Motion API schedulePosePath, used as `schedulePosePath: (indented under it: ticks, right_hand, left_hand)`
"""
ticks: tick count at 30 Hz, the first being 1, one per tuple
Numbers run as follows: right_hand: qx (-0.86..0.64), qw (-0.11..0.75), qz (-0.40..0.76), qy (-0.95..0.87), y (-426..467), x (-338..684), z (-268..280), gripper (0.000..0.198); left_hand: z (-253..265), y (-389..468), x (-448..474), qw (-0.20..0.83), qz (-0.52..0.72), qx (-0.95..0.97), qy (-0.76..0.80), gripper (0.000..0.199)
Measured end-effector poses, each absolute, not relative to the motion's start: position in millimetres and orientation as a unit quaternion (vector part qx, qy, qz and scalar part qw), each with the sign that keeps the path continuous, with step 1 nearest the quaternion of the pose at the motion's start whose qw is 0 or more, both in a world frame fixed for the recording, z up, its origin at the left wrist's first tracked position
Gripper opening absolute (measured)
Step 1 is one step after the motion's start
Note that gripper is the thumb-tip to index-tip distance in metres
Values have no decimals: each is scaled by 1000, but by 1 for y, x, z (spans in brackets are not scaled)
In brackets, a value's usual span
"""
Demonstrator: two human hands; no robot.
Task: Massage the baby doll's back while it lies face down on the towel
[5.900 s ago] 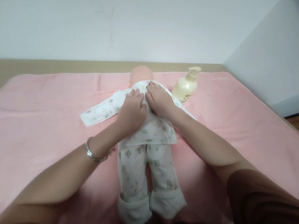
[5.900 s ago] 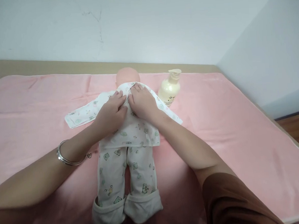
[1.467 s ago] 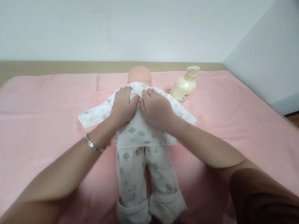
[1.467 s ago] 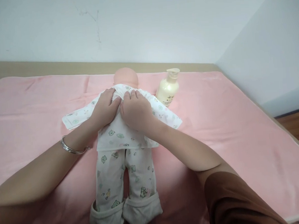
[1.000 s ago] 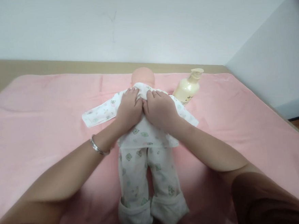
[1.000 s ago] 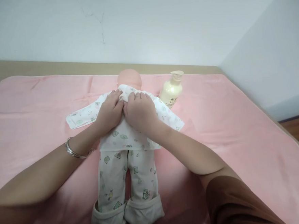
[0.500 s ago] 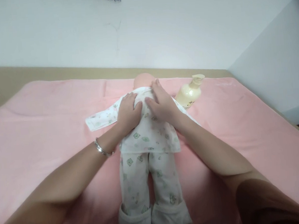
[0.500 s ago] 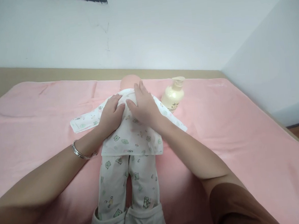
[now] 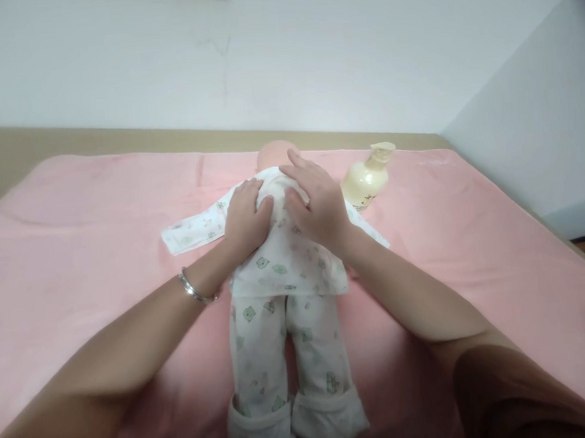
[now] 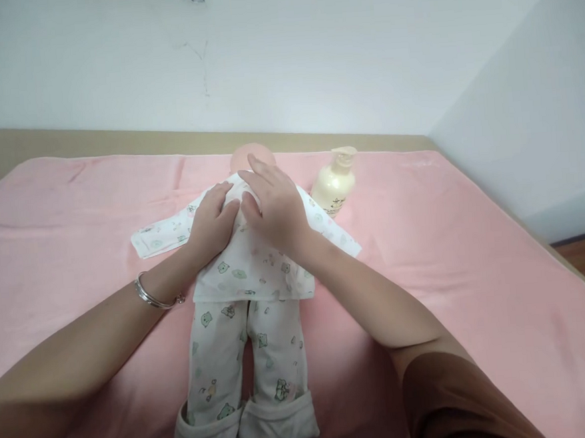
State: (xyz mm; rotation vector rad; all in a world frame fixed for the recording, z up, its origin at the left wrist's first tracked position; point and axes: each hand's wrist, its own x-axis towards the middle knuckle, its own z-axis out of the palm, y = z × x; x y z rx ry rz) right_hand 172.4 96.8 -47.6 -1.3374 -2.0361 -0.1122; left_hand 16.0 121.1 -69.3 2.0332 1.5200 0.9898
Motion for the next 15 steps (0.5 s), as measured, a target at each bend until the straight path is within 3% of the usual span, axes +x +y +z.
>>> schedulePosePath:
  ticks: [5,11,15]
  right_hand:
    - [-502,298,-26,-811,96,166,-56,46]
    - [-529,322,-51,-784,90,170,-42,55]
    - [-528,277,-5,-803,94,166,-52,49]
  left_hand:
    - [-68,121,16,202,357,734,541,55]
    - [-66,119,16,209,344,727,556,53]
    - [-68,120,16,199,347,735,548,55]
